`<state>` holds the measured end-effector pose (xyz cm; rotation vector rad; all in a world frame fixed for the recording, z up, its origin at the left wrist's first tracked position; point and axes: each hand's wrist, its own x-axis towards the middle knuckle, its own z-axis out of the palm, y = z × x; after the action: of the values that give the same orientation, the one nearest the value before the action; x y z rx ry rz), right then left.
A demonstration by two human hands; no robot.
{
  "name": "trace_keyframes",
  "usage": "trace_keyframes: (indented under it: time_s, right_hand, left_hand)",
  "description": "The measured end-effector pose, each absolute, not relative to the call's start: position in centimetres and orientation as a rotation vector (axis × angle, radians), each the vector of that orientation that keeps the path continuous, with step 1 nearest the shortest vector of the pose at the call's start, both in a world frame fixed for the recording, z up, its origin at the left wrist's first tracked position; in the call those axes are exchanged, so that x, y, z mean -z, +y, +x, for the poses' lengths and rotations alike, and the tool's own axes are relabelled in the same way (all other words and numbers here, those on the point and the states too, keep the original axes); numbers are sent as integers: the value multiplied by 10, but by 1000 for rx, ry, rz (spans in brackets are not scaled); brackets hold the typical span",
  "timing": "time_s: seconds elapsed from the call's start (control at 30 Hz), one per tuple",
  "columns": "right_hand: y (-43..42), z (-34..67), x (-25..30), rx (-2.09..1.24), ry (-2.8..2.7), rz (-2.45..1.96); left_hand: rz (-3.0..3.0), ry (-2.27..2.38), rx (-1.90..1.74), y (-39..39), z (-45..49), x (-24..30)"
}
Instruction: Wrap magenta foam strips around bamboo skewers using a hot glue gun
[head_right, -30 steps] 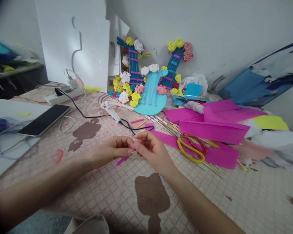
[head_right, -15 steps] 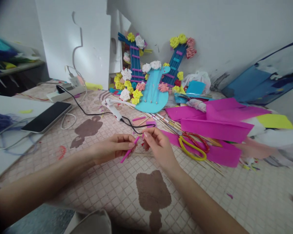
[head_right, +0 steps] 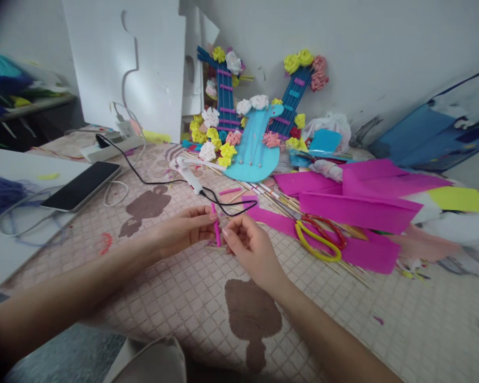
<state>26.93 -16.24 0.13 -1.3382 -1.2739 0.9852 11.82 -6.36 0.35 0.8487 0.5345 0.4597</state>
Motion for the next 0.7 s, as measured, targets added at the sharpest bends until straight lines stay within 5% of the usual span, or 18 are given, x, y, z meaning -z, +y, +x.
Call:
trace_keyframes:
  time_s: [0.7]
  right_hand:
    - [-157, 274, 10, -835, -1238, -1355]
  left_hand:
    - [923, 481, -622, -61, 121, 4]
